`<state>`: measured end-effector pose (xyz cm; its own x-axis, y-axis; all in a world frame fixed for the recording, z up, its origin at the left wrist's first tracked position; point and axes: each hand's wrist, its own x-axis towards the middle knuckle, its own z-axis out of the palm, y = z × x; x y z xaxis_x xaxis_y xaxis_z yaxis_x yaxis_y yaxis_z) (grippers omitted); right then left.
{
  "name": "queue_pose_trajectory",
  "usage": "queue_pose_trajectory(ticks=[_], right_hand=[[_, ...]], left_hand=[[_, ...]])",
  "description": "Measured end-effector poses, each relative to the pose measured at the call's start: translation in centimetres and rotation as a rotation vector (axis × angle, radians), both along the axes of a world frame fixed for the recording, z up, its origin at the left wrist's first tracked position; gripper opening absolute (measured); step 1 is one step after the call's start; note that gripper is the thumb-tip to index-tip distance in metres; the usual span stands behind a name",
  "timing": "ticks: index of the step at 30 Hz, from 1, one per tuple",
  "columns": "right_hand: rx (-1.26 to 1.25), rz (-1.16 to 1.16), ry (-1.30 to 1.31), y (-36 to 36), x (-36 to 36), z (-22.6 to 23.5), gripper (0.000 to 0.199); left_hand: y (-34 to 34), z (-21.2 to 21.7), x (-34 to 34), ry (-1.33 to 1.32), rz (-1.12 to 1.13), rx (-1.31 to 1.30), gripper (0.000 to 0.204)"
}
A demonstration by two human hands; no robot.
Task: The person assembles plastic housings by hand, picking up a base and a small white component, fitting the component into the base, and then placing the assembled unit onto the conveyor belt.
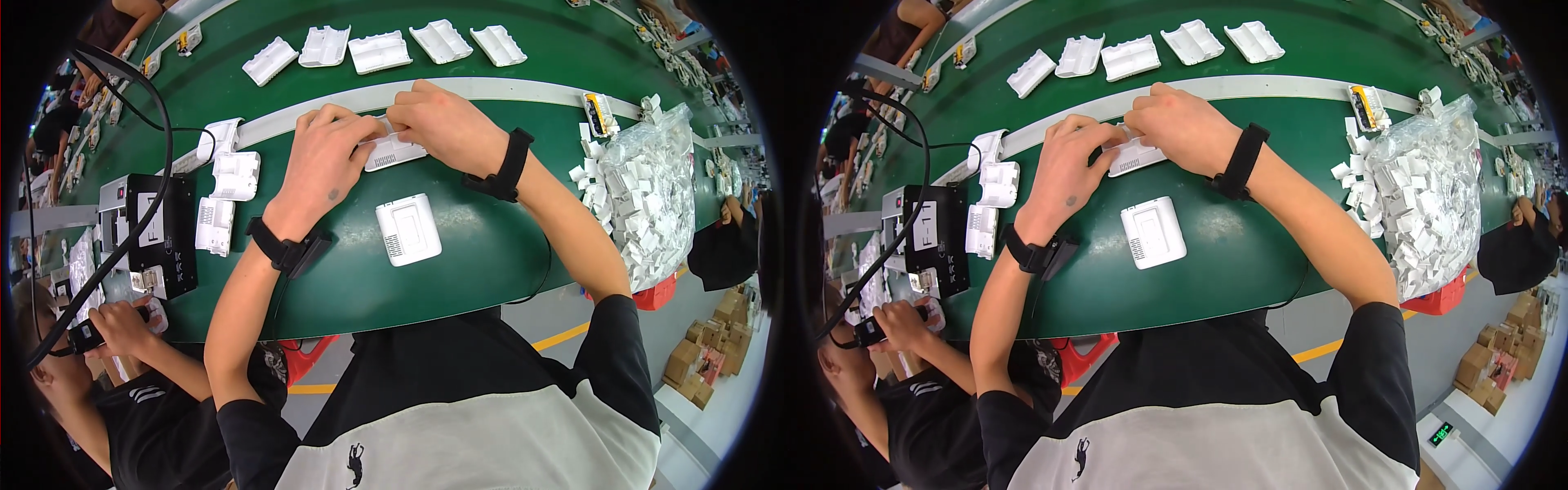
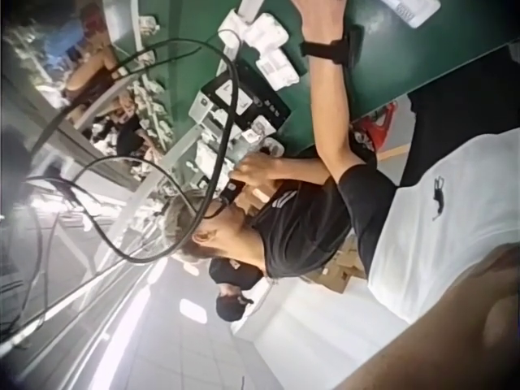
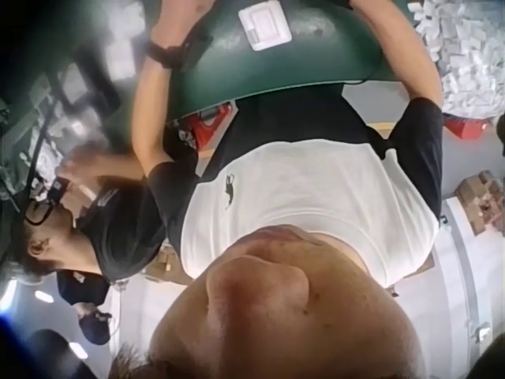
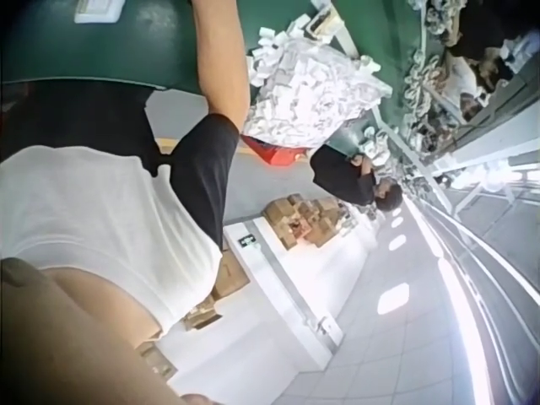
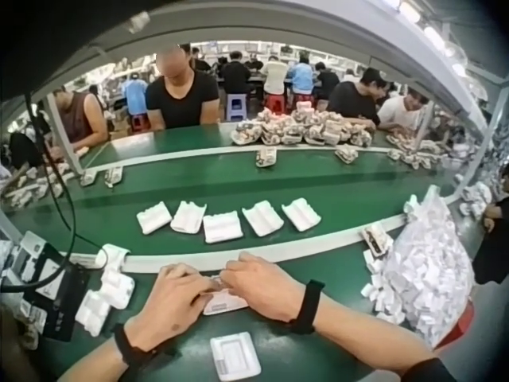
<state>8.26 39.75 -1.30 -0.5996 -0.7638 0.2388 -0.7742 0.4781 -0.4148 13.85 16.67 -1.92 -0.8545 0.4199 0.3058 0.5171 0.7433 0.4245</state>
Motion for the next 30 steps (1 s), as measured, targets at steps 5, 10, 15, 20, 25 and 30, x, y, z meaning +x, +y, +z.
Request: queue_pose_trajectory(ticks=[5, 10, 15, 20, 25, 30], right_hand=[[0.053, 0.012, -0.049, 0.0, 0.3, -0.1, 0.008], [-0.057, 0.003, -0.105, -0.1, 0.8, -0.5, 0.009], [-0.078, -0.013, -0.064, -0.4, 1.2, -1.2, 0.011], [-0.004, 0.079, 0.106, 0.2, 0.3, 0.8, 0.015], [0.154, 0.068, 0.052, -0.2, 0.4, 1.8, 0.017], [0.167, 0.077, -0.005, -0.6, 0.1, 1.2, 0.016]], left_hand=[[1.2, -0.4, -0.1, -0.016, 0.019, 0.048, 0.01], [1.1, -1.2, -0.4, -0.029, 0.029, 0.109, 0.01], [1.5, -0.6, -0.6, -0.005, -0.001, 0.044, 0.011], [1.6, 0.7, -0.8, -0.124, -0.017, -0.021, 0.012], [1.7, 1.2, -1.2, -0.184, -0.02, 0.049, 0.011], [2.1, 0.1, -0.4, -0.218, 0.05, 0.148, 0.011]])
